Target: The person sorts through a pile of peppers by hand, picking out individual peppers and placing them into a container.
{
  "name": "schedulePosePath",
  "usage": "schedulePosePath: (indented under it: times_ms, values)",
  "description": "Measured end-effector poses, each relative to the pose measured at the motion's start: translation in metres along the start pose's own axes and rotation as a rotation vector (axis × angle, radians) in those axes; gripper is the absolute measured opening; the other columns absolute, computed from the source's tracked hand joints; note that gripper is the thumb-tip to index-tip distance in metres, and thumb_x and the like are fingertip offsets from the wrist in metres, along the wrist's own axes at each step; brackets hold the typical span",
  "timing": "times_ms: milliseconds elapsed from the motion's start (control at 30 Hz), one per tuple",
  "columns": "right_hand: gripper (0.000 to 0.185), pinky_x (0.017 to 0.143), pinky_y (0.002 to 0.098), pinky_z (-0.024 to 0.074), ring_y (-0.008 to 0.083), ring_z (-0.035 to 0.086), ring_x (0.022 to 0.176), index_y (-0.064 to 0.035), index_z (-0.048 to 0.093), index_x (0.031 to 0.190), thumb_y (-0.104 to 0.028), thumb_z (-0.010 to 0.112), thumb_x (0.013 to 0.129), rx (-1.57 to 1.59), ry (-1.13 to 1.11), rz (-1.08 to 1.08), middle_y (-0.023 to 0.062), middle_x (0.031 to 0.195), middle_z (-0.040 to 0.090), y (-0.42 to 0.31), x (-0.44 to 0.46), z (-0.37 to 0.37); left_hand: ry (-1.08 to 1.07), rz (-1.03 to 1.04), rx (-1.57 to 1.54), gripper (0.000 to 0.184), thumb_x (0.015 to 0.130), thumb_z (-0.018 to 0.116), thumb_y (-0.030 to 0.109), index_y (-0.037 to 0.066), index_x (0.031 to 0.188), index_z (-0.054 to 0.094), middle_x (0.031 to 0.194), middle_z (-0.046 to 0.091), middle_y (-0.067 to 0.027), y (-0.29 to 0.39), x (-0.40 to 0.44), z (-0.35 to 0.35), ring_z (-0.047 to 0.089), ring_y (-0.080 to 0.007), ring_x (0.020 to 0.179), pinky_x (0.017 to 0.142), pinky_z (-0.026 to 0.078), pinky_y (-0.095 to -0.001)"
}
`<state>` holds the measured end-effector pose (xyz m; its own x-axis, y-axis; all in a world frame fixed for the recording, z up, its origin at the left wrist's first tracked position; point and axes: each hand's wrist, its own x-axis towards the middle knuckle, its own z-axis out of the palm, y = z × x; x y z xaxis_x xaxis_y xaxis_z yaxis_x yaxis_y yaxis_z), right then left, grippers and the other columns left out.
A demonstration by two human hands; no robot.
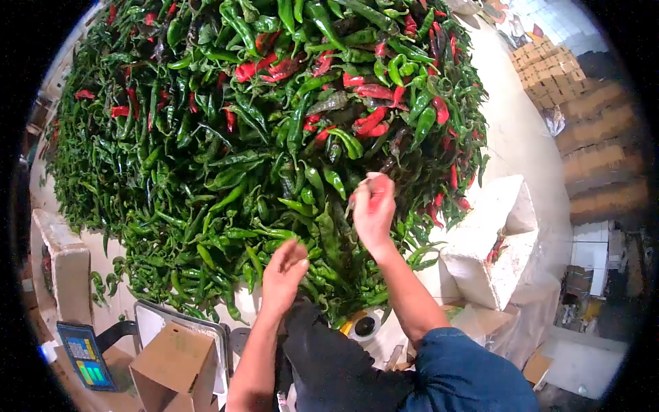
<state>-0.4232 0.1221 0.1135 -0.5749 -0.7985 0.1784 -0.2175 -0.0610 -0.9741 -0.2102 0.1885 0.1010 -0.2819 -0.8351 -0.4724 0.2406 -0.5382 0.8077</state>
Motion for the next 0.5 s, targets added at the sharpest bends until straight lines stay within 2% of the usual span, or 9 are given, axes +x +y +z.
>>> schedulePosePath:
  times_ms: [33, 100, 200, 233, 300, 333, 367, 433, 500]
  values:
    - [0.025, 0.066, 0.0273, 0.0532, 0.0131, 0.064, 0.075, -0.0026, 0.056, 0.116, -0.005, 0.063, 0.092, -0.441, -0.143, -0.064, 0.0086, 0.094, 0.066, -0.008, -0.007, -0.002, -0.012, 0.110, 0.002, 0.074, 0.087, 0.073, 0.013, 0.003, 0.149, 0.035, 0.137, 0.054, -0.0139, 0.019, 0.003, 0.010, 0.057, -0.0216, 0.119, 0.101, 0.045, -0.0322]
    - [0.039, 0.074, 0.0306, 0.0551, 0.0180, 0.067, 0.085, -0.0051, 0.058, 0.123, -0.010, 0.071, 0.086, -0.536, -0.624, -0.209, 0.0110, 0.101, 0.065, -0.038, -0.022, 0.014, -0.071, 0.222, -0.122, 0.100, 0.082, 0.080, 0.016, 0.004, 0.157, 0.014, 0.145, 0.046, -0.0152, 0.035, 0.024, 0.021, 0.052, -0.0253, 0.127, 0.109, 0.039, -0.0378]
    - [0.038, 0.078, 0.0358, 0.0552, 0.0263, 0.067, 0.084, -0.0063, 0.061, 0.121, -0.021, 0.071, 0.088, -0.603, -1.134, -0.261, 0.0133, 0.100, 0.066, -0.057, -0.012, 0.024, 0.251, -0.119, -0.566, 0.045, 0.092, 0.072, 0.022, -0.001, 0.126, 0.053, 0.109, 0.066, -0.0136, 0.034, 0.067, 0.021, 0.066, -0.0231, 0.094, 0.080, 0.055, -0.0368]
    - [0.028, 0.075, 0.0363, 0.0550, 0.0258, 0.066, 0.082, -0.0055, 0.064, 0.110, -0.019, 0.073, 0.087, -0.472, -1.080, -0.241, 0.0132, 0.098, 0.066, -0.056, 0.012, 0.020, 0.336, -0.126, -0.779, 0.023, 0.096, 0.066, 0.024, 0.003, 0.101, 0.059, 0.088, 0.068, -0.0093, 0.035, 0.075, 0.020, 0.066, -0.0192, 0.074, 0.062, 0.054, -0.0340]
    - [0.027, 0.073, 0.0408, 0.0559, 0.0328, 0.065, 0.087, -0.0101, 0.063, 0.110, -0.009, 0.068, 0.084, -0.812, -0.576, -0.377, 0.0133, 0.099, 0.064, -0.047, 0.063, 0.007, 0.363, -0.081, -0.616, 0.019, 0.091, 0.071, 0.018, 0.005, 0.099, 0.059, 0.073, 0.062, -0.0039, 0.033, 0.081, 0.007, 0.058, -0.0143, 0.057, 0.049, 0.045, -0.0272]
    - [0.032, 0.074, 0.0395, 0.0577, 0.0315, 0.063, 0.094, -0.0093, 0.062, 0.114, -0.004, 0.065, 0.083, -1.045, -0.420, -0.722, 0.0150, 0.111, 0.061, -0.040, 0.097, 0.003, 0.312, -0.043, -0.512, 0.020, 0.089, 0.072, 0.015, 0.005, 0.101, 0.059, 0.069, 0.059, -0.0019, 0.032, 0.082, 0.000, 0.054, -0.0123, 0.052, 0.045, 0.040, -0.0247]
    - [0.038, 0.077, 0.0387, 0.0589, 0.0310, 0.062, 0.100, -0.0075, 0.060, 0.120, -0.006, 0.063, 0.081, -1.340, -0.516, -0.714, 0.0150, 0.123, 0.058, -0.047, 0.123, 0.003, 0.361, -0.050, -0.470, 0.025, 0.086, 0.074, 0.010, 0.005, 0.106, 0.059, 0.067, 0.055, 0.0004, 0.045, 0.081, 0.007, 0.047, -0.0091, 0.048, 0.041, 0.032, -0.0226]
    - [0.035, 0.073, 0.0359, 0.0590, 0.0294, 0.061, 0.103, 0.0004, 0.058, 0.113, -0.012, 0.063, 0.081, -1.697, -0.545, -0.974, 0.0114, 0.115, 0.061, 0.006, 0.164, -0.003, 0.266, -0.110, -0.415, 0.028, 0.086, 0.074, 0.009, 0.004, 0.110, 0.059, 0.067, 0.054, 0.0012, 0.055, 0.082, 0.012, 0.047, -0.0088, 0.049, 0.043, 0.034, -0.0230]
    - [0.029, 0.070, 0.0350, 0.0585, 0.0289, 0.061, 0.102, -0.0005, 0.058, 0.107, -0.012, 0.063, 0.080, -1.775, -0.709, -0.937, 0.0102, 0.109, 0.062, -0.002, 0.177, 0.003, 0.152, -0.142, -0.443, 0.034, 0.086, 0.074, 0.010, 0.004, 0.116, 0.059, 0.069, 0.055, 0.0017, 0.052, 0.089, 0.016, 0.048, -0.0087, 0.053, 0.047, 0.036, -0.0240]
